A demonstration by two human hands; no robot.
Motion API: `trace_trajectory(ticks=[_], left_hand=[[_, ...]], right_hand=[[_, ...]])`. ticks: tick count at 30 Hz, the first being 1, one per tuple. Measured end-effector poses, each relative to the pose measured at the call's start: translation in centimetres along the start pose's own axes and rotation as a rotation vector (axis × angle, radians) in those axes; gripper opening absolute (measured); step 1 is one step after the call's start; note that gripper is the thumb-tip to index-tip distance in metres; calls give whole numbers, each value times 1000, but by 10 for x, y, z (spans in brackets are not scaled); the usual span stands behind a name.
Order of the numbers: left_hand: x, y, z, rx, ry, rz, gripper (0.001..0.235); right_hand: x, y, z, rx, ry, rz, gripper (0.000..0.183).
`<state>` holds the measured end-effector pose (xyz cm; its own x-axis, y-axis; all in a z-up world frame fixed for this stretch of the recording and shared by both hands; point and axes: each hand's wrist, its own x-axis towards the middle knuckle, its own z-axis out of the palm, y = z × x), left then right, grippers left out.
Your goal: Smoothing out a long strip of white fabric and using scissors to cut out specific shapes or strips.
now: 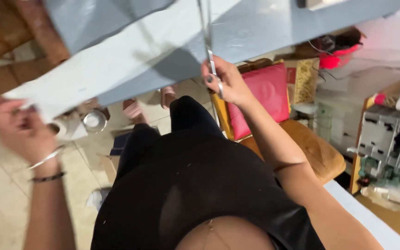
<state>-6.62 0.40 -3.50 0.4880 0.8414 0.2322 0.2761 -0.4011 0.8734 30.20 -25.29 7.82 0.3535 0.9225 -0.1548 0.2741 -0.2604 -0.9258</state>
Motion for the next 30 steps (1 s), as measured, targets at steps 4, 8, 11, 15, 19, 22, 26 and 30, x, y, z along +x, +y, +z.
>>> trace_trajectory(ticks=[4, 8, 11, 15, 19, 22, 26, 30], left_hand=[[-25, -144, -14, 575, -34, -85, 36], [-38, -166, 0, 1122, -6, -44, 71], [46, 67, 121, 551, -62, 397, 19], [48, 137, 228, 678, -403, 370, 43], [51, 140, 256, 821, -332, 475, 52], [52, 127, 255, 811, -302, 505, 39], [52, 131, 236, 763, -360, 444, 44], [45, 136, 211, 750, -376, 393, 50]], right_hand=[[-53, 46, -77, -41, 251, 109, 29], [-43, 73, -165, -480, 571, 269, 19], [12, 132, -228, -702, 645, 137, 32], [79, 204, -271, -747, 686, 148, 35], [101, 202, -283, -588, 544, 280, 24], [97, 199, -288, -570, 474, 352, 23], [54, 154, -289, -441, 401, 279, 44], [0, 103, -286, -161, 289, 274, 34]])
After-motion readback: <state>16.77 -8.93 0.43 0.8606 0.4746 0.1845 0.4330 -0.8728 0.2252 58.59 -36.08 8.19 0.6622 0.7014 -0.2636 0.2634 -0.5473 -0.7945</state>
